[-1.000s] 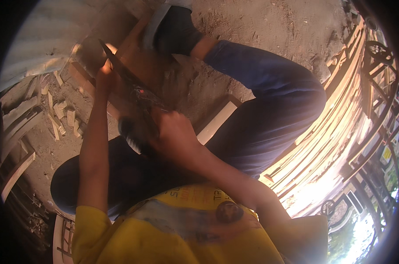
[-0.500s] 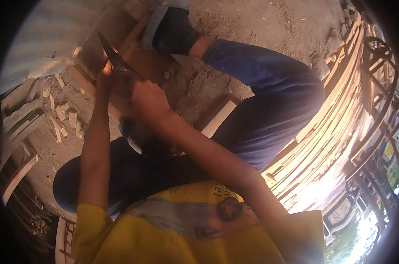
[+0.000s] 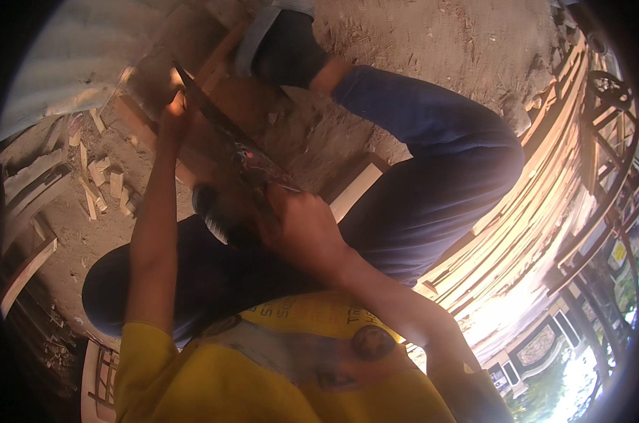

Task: The person sits on the ground and uses a hand saw to cut a small piece of wood held between their legs. They repeatedly saw back and forth along the wood, producing sawdust.

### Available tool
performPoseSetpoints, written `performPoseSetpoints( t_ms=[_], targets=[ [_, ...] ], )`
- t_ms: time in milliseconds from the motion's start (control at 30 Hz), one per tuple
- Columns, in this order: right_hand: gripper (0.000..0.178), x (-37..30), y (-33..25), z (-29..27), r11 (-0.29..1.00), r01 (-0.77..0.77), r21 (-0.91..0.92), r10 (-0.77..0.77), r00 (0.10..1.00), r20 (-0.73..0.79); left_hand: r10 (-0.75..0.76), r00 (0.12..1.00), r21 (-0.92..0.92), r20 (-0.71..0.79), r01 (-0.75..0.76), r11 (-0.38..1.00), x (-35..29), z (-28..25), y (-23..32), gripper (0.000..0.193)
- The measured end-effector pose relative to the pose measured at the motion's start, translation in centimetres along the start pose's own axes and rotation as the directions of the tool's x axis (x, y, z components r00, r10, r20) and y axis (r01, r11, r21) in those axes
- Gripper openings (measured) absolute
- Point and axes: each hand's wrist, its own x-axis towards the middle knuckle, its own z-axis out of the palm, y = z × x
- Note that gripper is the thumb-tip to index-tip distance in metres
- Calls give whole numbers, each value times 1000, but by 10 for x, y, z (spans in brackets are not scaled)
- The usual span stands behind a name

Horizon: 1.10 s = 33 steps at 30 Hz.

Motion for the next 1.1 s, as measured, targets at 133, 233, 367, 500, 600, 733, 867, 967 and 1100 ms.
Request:
performPoseSetpoints(
  t_ms=[133,233,367,500,600,733,867,967,1100],
  targets=[
    [22,4,-5,-6,999,17,49,-19,999,35,-22,999,-9,44,22,1000,0,2,-8,39],
    [20,62,8,32,984,116,-135,-124,991,-48,-25,999,-41,32,27,999,5,6,16,42],
    [21,15,-4,6,1000,-21,-10,21,1000,1,9,1000,-22,-23,-10,1000,-1,-4,10,47],
    [21,-12,2,-4,1000,-21,13,21,1000,21,36,999,-19,12,-36,999,6,-1,-5,49],
    [21,59,6,28,991,68,-118,-67,998,14,66,998,-33,-5,-66,997,15,16,-9,47],
    [21,34,-1,10,999,-30,-36,32,997,65,46,999,-50,-30,-47,998,6,-3,11,44],
    [21,-4,-5,-9,1000,22,-16,-21,999,31,45,998,13,-51,-45,999,5,2,-8,38],
    [22,50,-11,14,995,11,-102,-7,999,38,105,993,2,-52,-105,994,3,9,2,35],
    [20,27,-10,18,995,-24,-93,26,1000,13,83,995,-10,-57,-84,996,5,11,-13,35]
  ],
)
